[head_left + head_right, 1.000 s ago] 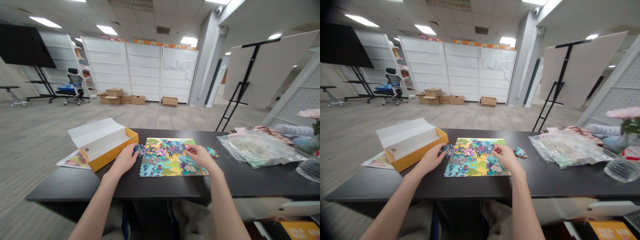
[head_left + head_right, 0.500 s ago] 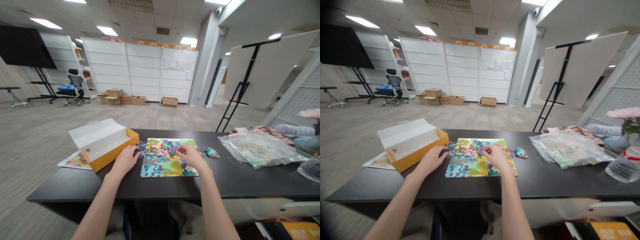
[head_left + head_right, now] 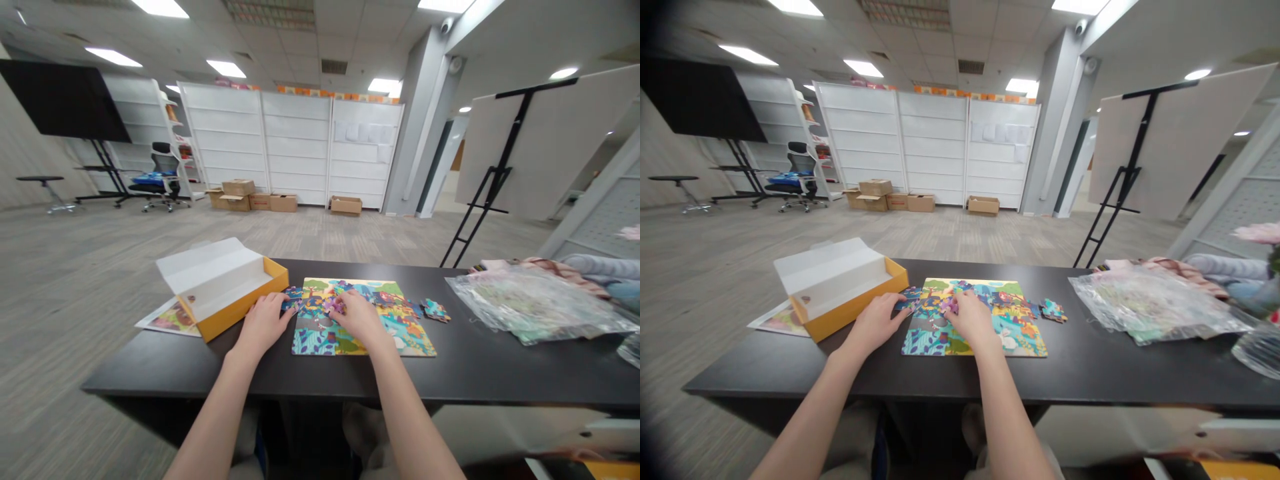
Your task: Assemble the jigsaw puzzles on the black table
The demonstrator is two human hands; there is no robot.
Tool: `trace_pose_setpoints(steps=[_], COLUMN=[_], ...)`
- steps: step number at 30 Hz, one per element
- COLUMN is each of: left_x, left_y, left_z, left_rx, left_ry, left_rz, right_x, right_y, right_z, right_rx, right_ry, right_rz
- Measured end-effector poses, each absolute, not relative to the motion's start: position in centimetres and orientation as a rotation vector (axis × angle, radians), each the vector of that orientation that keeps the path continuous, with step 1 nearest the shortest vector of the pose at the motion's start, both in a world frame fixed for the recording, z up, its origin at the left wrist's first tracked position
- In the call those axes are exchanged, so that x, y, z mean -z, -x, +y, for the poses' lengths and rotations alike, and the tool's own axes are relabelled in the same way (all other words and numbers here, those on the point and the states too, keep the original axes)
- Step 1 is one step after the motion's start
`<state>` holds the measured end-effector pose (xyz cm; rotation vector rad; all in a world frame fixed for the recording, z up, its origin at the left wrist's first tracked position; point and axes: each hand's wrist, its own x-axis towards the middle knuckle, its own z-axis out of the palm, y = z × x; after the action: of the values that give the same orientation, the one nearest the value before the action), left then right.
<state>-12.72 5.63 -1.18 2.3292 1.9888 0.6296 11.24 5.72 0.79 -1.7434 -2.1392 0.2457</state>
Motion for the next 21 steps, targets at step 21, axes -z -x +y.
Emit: trace_pose_setpoints(steps=[21], left_x=[-0.7], left_y=[10.7], left_z=[5.1], left_rx=[-0.587], left_ry=[-1.985], left_rz=[2.225], right_x=[-0.8], right_y=[-12.5], right_z=[5.6], right_rx=[-0.388], right_ry=[1.583], right_rz=[-2.175])
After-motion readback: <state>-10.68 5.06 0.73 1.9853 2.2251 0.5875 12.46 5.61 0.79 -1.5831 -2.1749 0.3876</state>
